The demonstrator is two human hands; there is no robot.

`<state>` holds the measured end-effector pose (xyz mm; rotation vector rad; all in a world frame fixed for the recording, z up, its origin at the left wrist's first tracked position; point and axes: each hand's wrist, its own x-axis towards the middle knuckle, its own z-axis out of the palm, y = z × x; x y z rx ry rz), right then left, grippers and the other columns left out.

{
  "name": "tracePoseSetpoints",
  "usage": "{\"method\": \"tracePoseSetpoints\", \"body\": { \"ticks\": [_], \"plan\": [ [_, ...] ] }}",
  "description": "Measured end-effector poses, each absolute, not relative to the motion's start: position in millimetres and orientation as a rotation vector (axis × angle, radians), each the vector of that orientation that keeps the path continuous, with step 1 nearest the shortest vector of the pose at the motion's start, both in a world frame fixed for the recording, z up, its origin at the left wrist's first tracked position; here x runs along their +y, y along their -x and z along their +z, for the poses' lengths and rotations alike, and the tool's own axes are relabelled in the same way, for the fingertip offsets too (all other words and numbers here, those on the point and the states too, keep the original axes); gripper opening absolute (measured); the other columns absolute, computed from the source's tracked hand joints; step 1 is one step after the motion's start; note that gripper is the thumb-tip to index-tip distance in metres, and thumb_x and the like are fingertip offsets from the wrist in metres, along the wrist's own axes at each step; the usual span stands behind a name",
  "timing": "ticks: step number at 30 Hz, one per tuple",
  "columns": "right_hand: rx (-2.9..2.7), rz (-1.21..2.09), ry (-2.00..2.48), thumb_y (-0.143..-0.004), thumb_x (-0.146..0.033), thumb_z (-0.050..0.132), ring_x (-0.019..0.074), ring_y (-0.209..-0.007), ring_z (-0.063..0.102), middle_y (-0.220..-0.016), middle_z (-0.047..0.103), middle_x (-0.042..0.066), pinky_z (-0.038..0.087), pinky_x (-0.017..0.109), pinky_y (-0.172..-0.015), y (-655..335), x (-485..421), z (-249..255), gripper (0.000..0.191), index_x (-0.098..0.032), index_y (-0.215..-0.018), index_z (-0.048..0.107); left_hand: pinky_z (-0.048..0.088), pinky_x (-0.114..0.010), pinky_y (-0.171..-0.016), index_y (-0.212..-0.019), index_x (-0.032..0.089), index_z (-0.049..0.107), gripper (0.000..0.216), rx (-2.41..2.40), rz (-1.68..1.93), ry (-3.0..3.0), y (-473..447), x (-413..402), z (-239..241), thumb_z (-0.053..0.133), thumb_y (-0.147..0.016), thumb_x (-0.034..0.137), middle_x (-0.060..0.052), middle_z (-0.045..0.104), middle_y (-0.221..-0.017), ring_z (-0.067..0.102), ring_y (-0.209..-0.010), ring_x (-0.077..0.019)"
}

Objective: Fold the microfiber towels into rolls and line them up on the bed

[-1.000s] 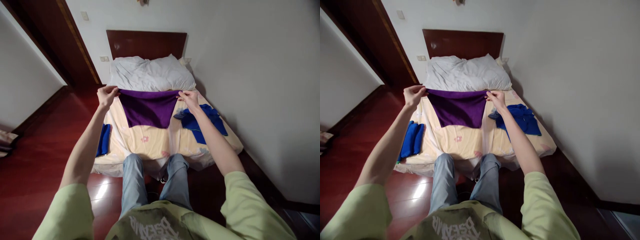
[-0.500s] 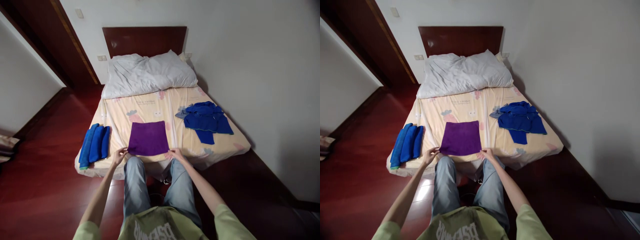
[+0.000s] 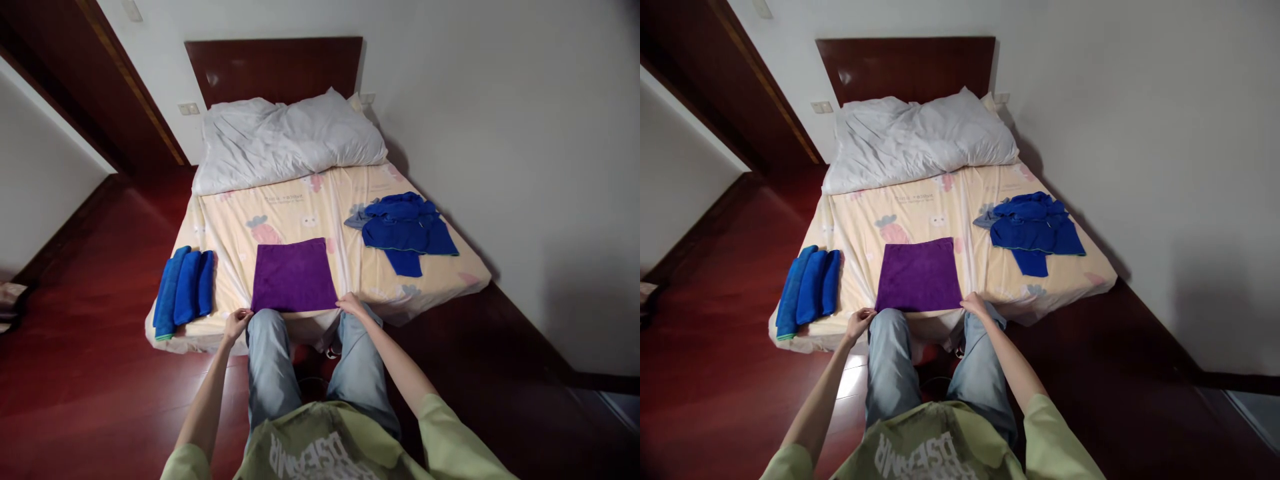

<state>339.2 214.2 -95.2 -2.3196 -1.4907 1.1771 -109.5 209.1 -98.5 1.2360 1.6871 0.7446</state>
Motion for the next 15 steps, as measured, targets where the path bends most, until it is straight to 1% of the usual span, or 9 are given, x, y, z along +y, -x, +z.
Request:
{"method": "tracePoseSetpoints", "body": {
  "ticks": [3,5,7,9,11,12,14,15],
  "plan": [
    [-1.489,1.213,2.335,-0.081,-0.029,0.074,0.0112,-0.041,0.052,-0.039,0.05,-0.002,0.039,0.02,-0.048,-341,218,-95,0.039,-0.018,-0.048,0.057,0.048,-0.028,-0.058,-0.088,0.017,0.069,0.059,1.665,0.693,-1.24,113,208,-96,0.07,-0.059,0.069,-0.006,0.075,-0.072,0.068,-0.067,-0.0221],
    [-1.5,1.202,2.327,-0.083,-0.031,0.073,0.0116,-0.041,0.053,-0.04,0.052,-0.001,0.041,0.02,-0.049,-344,225,-95,0.039,-0.017,-0.049,0.06,0.048,-0.029,-0.058,-0.087,0.017,0.069,0.057,1.637,0.603,-1.268,118,216,-93,0.069,-0.06,0.068,-0.006,0.075,-0.072,0.068,-0.066,-0.0223],
    [-1.519,1.148,2.302,-0.088,-0.034,0.068,0.0137,-0.048,0.06,-0.047,0.059,0.002,0.044,0.021,-0.052,-350,238,-94,0.037,-0.016,-0.055,0.065,0.05,-0.03,-0.061,-0.086,0.018,0.07,0.051,1.65,0.464,-1.348,125,233,-89,0.066,-0.065,0.065,-0.005,0.074,-0.07,0.069,-0.066,-0.0234],
    [-1.53,1.047,2.269,-0.093,-0.034,0.06,0.017,-0.064,0.069,-0.063,0.07,0.006,0.05,0.022,-0.062,-357,260,-92,0.032,-0.015,-0.07,0.073,0.053,-0.033,-0.067,-0.085,0.021,0.071,0.042,1.718,0.37,-1.49,130,260,-84,0.062,-0.072,0.059,-0.005,0.074,-0.07,0.071,-0.07,-0.0251],
    [-1.567,0.856,2.163,-0.095,-0.029,0.054,0.0204,-0.084,0.073,-0.087,0.078,0.009,0.054,0.026,-0.077,-362,290,-89,0.027,-0.016,-0.09,0.077,0.056,-0.035,-0.077,-0.089,0.022,0.072,0.037,1.784,0.395,-1.678,127,294,-79,0.057,-0.08,0.055,-0.007,0.077,-0.08,0.074,-0.081,-0.0273],
    [-1.597,0.738,2.078,-0.095,-0.026,0.051,0.0221,-0.094,0.073,-0.098,0.078,0.01,0.055,0.029,-0.085,-363,308,-88,0.028,-0.016,-0.1,0.077,0.057,-0.037,-0.083,-0.094,0.022,0.073,0.039,1.801,0.449,-1.778,122,313,-77,0.054,-0.084,0.054,-0.009,0.078,-0.089,0.074,-0.09,-0.0287],
    [-1.688,0.518,1.869,-0.095,-0.023,0.047,0.0255,-0.108,0.07,-0.115,0.076,0.014,0.053,0.037,-0.099,-359,346,-88,0.035,-0.015,-0.116,0.074,0.054,-0.043,-0.099,-0.114,0.018,0.072,0.048,1.797,0.579,-1.973,103,350,-76,0.048,-0.091,0.053,-0.014,0.076,-0.111,0.07,-0.11,-0.0321],
    [-1.741,0.439,1.775,-0.096,-0.023,0.045,0.0267,-0.114,0.068,-0.121,0.073,0.015,0.051,0.041,-0.104,-355,365,-89,0.038,-0.014,-0.123,0.071,0.05,-0.046,-0.107,-0.124,0.016,0.069,0.053,1.78,0.632,-2.063,90,367,-78,0.046,-0.094,0.053,-0.017,0.072,-0.124,0.064,-0.122,-0.0335]
  ]
}}
